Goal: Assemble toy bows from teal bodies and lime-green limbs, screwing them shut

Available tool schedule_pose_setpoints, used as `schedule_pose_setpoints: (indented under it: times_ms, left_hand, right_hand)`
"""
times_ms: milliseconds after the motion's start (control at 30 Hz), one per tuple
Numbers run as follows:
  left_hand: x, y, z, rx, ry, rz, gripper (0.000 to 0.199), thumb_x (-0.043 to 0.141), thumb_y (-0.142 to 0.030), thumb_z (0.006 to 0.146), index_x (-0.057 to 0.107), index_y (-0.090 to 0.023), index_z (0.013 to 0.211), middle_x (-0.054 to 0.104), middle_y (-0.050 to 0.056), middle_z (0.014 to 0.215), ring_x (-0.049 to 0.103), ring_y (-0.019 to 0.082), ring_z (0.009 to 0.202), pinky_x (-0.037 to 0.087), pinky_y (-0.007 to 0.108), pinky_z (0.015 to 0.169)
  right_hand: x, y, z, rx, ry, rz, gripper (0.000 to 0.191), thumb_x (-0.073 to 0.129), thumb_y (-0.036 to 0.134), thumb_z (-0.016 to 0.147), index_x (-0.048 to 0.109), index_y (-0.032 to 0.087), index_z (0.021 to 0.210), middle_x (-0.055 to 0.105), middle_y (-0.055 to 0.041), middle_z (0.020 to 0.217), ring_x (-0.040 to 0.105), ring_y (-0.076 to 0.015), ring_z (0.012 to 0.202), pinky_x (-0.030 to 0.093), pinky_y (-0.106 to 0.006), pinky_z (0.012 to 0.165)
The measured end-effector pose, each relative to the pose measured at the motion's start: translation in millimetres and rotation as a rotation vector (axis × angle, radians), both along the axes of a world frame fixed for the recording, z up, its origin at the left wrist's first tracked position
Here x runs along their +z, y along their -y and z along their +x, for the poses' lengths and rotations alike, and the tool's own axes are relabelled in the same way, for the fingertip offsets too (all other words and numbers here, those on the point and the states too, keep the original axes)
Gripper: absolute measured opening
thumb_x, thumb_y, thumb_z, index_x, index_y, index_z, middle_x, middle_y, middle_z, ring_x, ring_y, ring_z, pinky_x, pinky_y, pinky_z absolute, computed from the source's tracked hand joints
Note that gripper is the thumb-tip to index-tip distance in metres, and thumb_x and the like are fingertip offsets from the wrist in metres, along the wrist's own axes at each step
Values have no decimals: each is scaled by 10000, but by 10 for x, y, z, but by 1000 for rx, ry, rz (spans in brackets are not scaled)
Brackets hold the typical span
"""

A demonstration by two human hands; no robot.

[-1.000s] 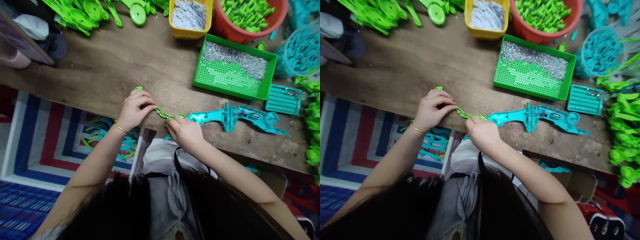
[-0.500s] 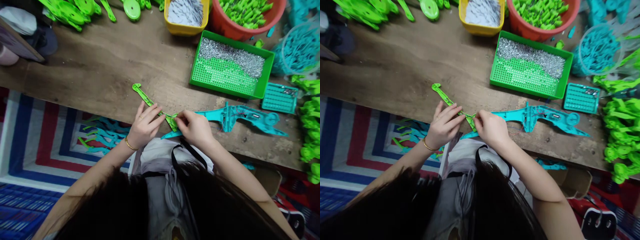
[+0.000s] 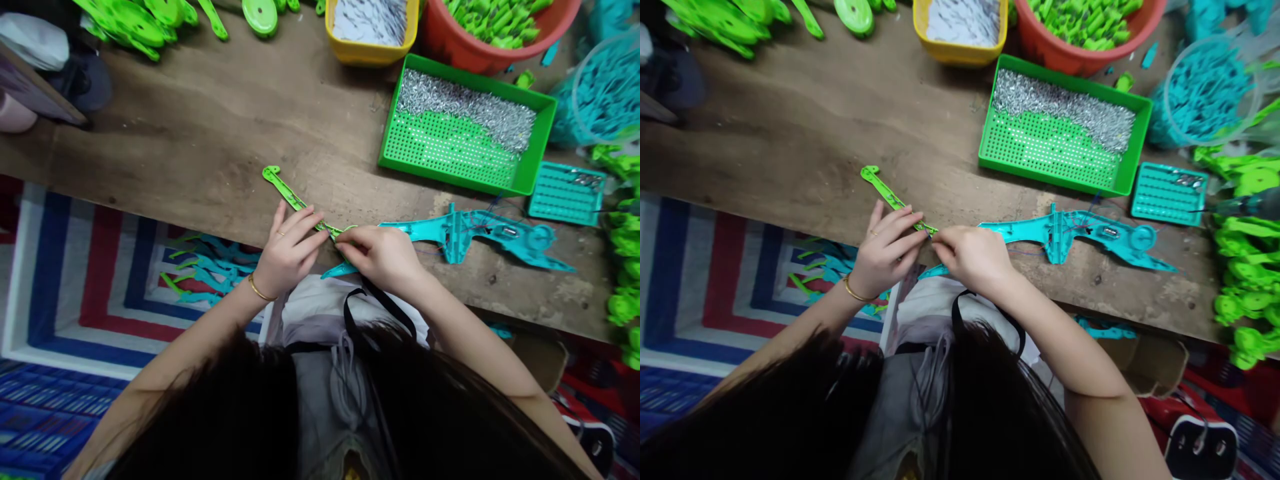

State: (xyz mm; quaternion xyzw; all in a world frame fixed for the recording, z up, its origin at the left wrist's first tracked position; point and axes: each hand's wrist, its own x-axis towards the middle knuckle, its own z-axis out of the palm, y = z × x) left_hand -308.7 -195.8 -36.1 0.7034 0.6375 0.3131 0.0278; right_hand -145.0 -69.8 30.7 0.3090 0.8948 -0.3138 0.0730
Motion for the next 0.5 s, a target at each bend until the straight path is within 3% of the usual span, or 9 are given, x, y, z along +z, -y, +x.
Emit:
schedule_pose_setpoints:
  times_ms: [333,500]
  left_hand:
    - [20,-24,-8,29,46,-29,268,544,-157,895,682,-255,1103,686,60,1224,573,254,1251,283,620,1177]
    - [8,-23,-25,27,47,-97,269,534,-167,893,698,-279,1074,680,52,1216,555,261,1261,235,652,1181]
  right_hand:
    - [67,-20,-51,113,109,111,266,469,334,937,719,265,995,769,-6,1015,694,-189,845,319,-284,599]
    - [38,-60,-39,-70,100,112,212,522,351,908,711,256,926,764,-13,887,664,-174,765,305,-277,592]
